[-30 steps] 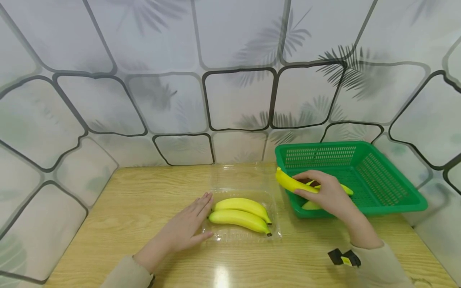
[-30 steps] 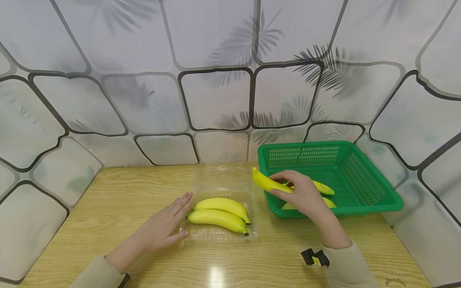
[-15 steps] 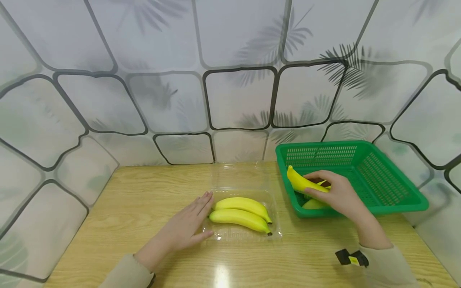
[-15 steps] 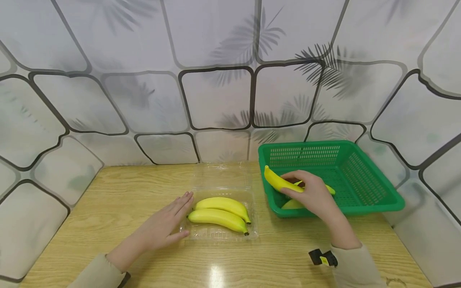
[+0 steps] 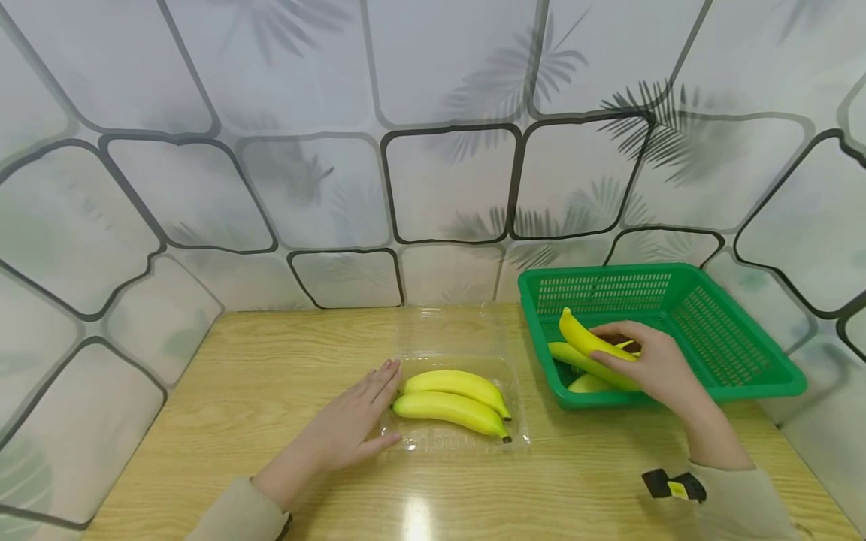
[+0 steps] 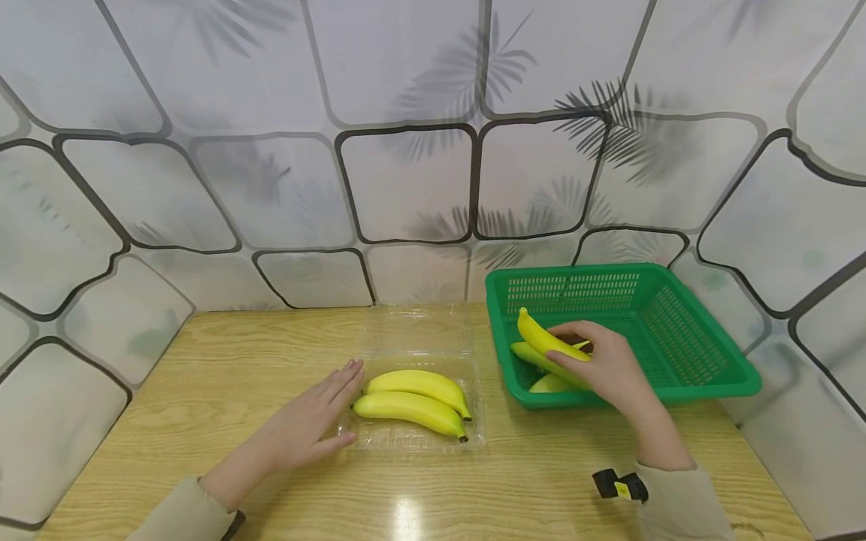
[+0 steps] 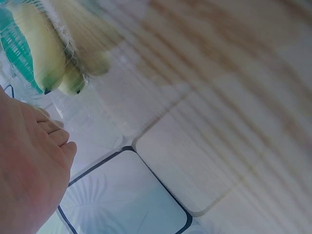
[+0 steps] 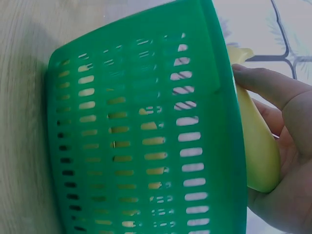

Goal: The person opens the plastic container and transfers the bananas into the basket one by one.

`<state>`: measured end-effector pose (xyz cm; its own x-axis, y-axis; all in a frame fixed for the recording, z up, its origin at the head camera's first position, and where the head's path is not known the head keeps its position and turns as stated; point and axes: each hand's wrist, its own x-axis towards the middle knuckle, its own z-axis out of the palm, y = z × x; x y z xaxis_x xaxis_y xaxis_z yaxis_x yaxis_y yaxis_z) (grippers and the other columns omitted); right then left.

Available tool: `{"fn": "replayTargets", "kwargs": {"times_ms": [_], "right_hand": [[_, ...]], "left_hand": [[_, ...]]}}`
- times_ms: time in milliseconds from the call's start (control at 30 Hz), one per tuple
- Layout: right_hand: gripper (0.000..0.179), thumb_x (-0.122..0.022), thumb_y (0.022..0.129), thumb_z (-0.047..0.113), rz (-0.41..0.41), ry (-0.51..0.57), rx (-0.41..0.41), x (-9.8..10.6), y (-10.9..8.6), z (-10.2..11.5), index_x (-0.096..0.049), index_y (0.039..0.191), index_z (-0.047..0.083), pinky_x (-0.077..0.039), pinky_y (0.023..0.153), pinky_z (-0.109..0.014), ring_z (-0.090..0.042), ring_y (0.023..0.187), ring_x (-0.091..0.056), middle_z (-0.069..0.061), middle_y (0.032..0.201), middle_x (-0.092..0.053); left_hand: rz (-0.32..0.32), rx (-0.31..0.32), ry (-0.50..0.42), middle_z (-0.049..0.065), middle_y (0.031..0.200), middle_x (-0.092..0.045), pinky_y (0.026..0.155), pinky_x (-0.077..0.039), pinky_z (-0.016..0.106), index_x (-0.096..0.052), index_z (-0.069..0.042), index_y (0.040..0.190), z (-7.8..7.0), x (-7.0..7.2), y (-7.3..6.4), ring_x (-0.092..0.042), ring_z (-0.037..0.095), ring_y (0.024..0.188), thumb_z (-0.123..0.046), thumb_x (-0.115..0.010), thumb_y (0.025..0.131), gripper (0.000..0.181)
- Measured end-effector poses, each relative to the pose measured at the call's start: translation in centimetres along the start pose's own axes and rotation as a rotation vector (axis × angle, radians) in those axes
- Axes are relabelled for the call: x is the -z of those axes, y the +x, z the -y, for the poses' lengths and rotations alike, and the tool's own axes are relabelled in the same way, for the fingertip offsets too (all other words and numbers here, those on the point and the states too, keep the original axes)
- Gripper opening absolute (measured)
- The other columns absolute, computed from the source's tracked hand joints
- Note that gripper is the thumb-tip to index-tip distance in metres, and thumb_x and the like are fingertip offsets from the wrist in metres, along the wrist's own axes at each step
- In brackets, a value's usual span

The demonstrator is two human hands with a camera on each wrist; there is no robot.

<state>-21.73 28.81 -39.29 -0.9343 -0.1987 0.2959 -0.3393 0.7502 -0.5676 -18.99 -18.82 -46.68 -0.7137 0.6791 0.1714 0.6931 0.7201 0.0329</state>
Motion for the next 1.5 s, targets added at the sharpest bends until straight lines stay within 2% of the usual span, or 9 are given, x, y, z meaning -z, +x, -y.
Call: {"fn": "replayTargets", "kwargs": {"times_ms": [267, 500, 833, 1067, 1133, 1267, 1333, 1433, 1500], "right_hand": [[0.032, -0.080, 0.097, 0.023, 0.000, -0.029, -0.020, 0.3, -0.2, -0.7, -0.076, 0.125, 0.008, -0.054, 0.078, -0.012, 0.004, 0.100, -0.058, -0.014, 0.118, -0.078], [0.033, -0.080, 0.097, 0.024, 0.003, -0.045, -0.025, 0.5, -0.3, -1.9, -0.076, 0.126, 0.008, -0.053, 0.077, -0.012, 0.024, 0.097, -0.044, -0.015, 0.118, -0.078], [0.036, -0.078, 0.099, 0.026, 0.043, -0.044, -0.065, 1.1, -0.6, -3.1, -0.074, 0.130, 0.007, -0.053, 0.079, -0.011, 0.025, 0.098, -0.043, -0.018, 0.123, -0.076], [0.039, -0.077, 0.099, 0.029, 0.060, -0.072, -0.095, 1.6, -0.5, -3.7, -0.074, 0.131, 0.006, -0.053, 0.078, -0.011, -0.001, 0.104, -0.058, -0.020, 0.124, -0.075], [0.039, -0.078, 0.099, 0.028, 0.057, -0.075, -0.095, 1.7, -0.4, -3.9, -0.074, 0.131, 0.006, -0.053, 0.078, -0.012, 0.002, 0.102, -0.058, -0.021, 0.124, -0.075], [0.039, -0.079, 0.098, 0.027, 0.053, -0.069, -0.091, 1.8, -0.4, -4.4, -0.074, 0.129, 0.005, -0.054, 0.077, -0.011, 0.022, 0.095, -0.048, -0.021, 0.122, -0.076], [0.038, -0.079, 0.098, 0.027, 0.059, -0.066, -0.093, 1.8, -0.4, -4.6, -0.075, 0.128, 0.004, -0.054, 0.077, -0.011, 0.027, 0.093, -0.044, -0.021, 0.122, -0.076], [0.038, -0.080, 0.098, 0.028, 0.071, -0.069, -0.102, 1.8, -0.4, -4.7, -0.075, 0.127, 0.004, -0.055, 0.078, -0.011, 0.028, 0.092, -0.044, -0.022, 0.122, -0.076], [0.039, -0.080, 0.098, 0.029, 0.081, -0.072, -0.113, 1.8, -0.3, -4.7, -0.075, 0.127, 0.004, -0.055, 0.078, -0.012, 0.021, 0.095, -0.051, -0.022, 0.122, -0.076]], "left_hand": [[0.011, 0.003, -0.018, 0.023, 0.176, -0.020, 0.132, -0.032, 0.051, -0.021, 0.005, 0.167, -0.1, 0.1, 0.0, -0.025, 0.037, 0.163, -0.053, -0.059, 0.104, 0.093], [0.018, 0.008, -0.024, 0.023, 0.176, -0.020, 0.132, -0.031, 0.051, -0.020, 0.005, 0.167, -0.2, 0.2, -0.1, -0.025, 0.037, 0.163, -0.053, -0.059, 0.105, 0.093], [0.021, 0.013, -0.025, 0.023, 0.176, -0.020, 0.132, -0.032, 0.051, -0.020, 0.005, 0.167, -0.2, 0.2, -0.1, -0.026, 0.038, 0.163, -0.053, -0.059, 0.105, 0.093], [0.025, 0.015, -0.032, 0.023, 0.176, -0.019, 0.132, -0.031, 0.050, -0.019, 0.004, 0.167, -0.2, 0.3, -0.1, -0.025, 0.037, 0.163, -0.053, -0.059, 0.105, 0.093], [0.022, 0.015, -0.034, 0.022, 0.176, -0.020, 0.132, -0.031, 0.051, -0.020, 0.004, 0.167, -0.2, 0.3, -0.1, -0.024, 0.037, 0.163, -0.053, -0.059, 0.105, 0.093], [0.018, 0.015, -0.031, 0.022, 0.176, -0.019, 0.132, -0.032, 0.051, -0.021, 0.004, 0.167, -0.2, 0.2, 0.0, -0.024, 0.036, 0.164, -0.053, -0.059, 0.105, 0.093], [0.016, 0.015, -0.029, 0.022, 0.176, -0.019, 0.132, -0.032, 0.051, -0.021, 0.004, 0.167, -0.2, 0.2, 0.0, -0.025, 0.036, 0.164, -0.053, -0.059, 0.104, 0.093], [0.015, 0.016, -0.025, 0.022, 0.176, -0.020, 0.131, -0.033, 0.052, -0.022, 0.005, 0.166, -0.1, 0.1, 0.0, -0.025, 0.037, 0.163, -0.052, -0.060, 0.104, 0.092], [0.018, 0.017, -0.030, 0.022, 0.176, -0.019, 0.132, -0.032, 0.051, -0.021, 0.004, 0.167, -0.2, 0.2, 0.0, -0.025, 0.037, 0.164, -0.052, -0.059, 0.104, 0.092]]}}
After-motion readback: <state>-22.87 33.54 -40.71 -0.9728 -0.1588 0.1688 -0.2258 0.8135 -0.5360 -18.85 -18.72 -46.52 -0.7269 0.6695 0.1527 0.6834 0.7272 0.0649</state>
